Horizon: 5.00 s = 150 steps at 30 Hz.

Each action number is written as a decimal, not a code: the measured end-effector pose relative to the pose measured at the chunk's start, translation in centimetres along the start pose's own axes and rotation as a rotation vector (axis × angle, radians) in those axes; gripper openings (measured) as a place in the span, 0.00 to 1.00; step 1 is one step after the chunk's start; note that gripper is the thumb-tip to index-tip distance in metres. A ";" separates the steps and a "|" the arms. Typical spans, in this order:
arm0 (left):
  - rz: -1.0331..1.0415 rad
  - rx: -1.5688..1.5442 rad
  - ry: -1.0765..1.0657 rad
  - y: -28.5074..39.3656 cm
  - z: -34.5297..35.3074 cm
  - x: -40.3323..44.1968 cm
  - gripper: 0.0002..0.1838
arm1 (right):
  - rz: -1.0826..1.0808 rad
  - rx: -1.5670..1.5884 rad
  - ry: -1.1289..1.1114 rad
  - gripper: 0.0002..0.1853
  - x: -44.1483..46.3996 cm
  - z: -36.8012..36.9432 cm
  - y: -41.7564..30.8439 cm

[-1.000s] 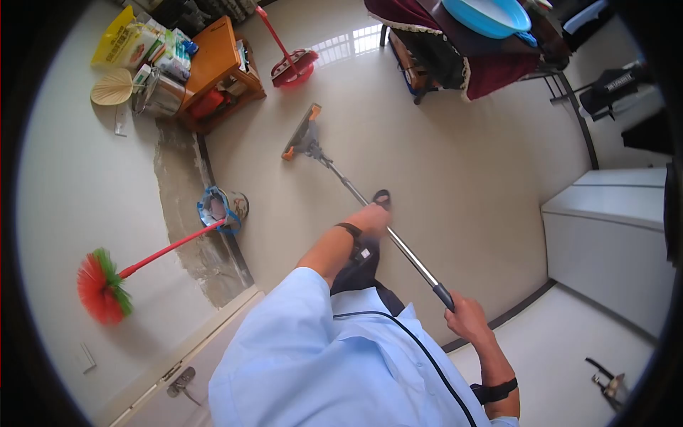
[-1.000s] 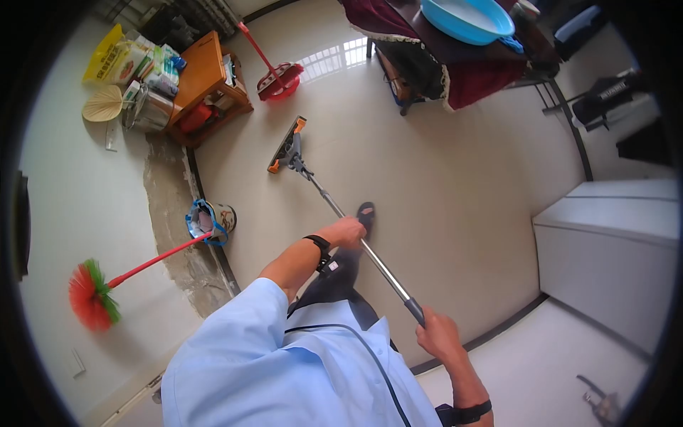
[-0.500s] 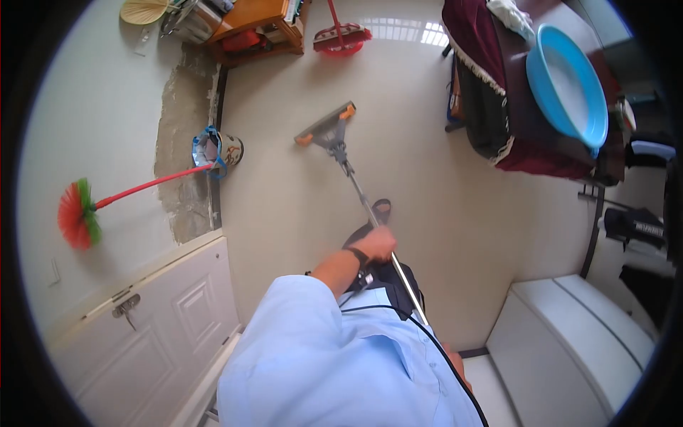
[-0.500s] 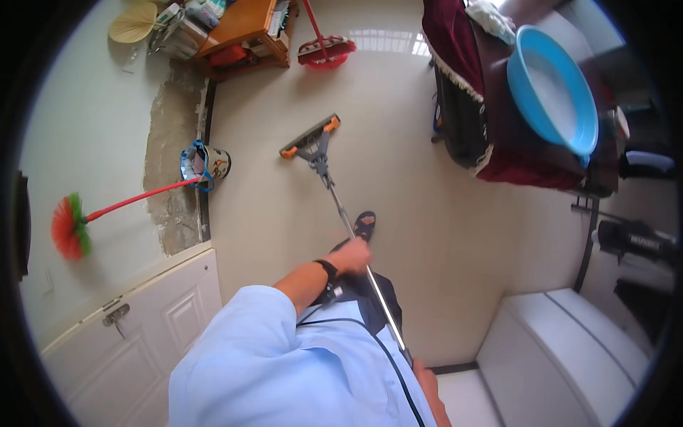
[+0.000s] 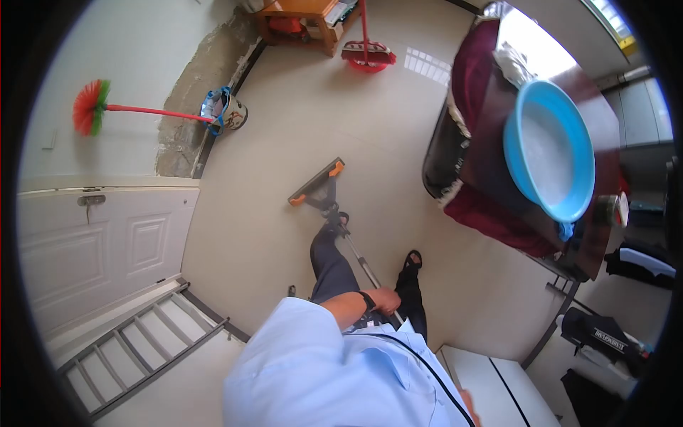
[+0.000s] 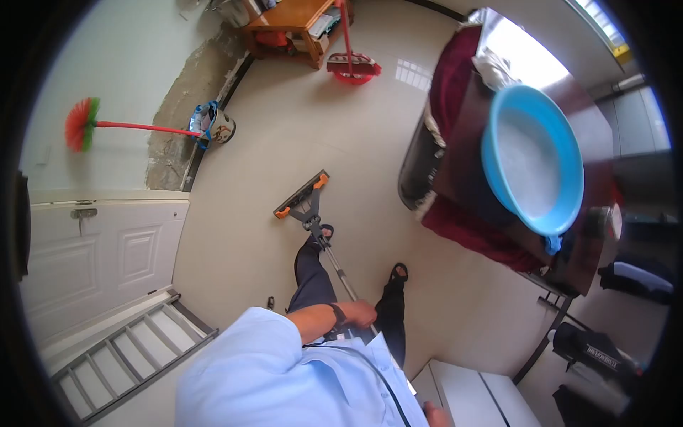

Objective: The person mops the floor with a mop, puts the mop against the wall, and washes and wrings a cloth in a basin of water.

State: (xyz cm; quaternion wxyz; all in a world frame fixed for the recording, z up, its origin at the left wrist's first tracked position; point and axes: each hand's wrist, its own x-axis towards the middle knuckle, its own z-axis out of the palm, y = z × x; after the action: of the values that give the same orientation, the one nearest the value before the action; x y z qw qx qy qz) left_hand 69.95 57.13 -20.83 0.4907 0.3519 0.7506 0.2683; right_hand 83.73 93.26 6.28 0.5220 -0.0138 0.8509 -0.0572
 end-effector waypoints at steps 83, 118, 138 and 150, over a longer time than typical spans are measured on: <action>-0.453 -0.093 1.229 -20.2 -3.8 -18.0 0.06 | -0.152 -0.629 -0.075 0.20 17.2 -25.5 -47.7; -1.509 -0.415 1.211 -37.6 3.4 -49.7 0.13 | -0.865 -0.514 -0.167 0.25 26.5 -17.6 -81.7; -1.107 -0.132 1.253 -37.7 -12.7 -40.0 0.12 | -0.563 -0.066 0.016 0.27 27.2 -25.7 -66.5; -0.792 0.055 0.849 -30.6 -6.9 -34.3 0.07 | -0.498 -0.127 -0.057 0.32 21.9 -16.9 -54.4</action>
State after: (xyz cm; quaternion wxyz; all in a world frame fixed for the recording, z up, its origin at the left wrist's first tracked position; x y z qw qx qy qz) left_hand 64.74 10.96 -22.35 0.2004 -0.0812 0.9627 0.1624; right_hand 56.70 38.82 0.51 0.5138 -0.2572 0.8081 -0.1297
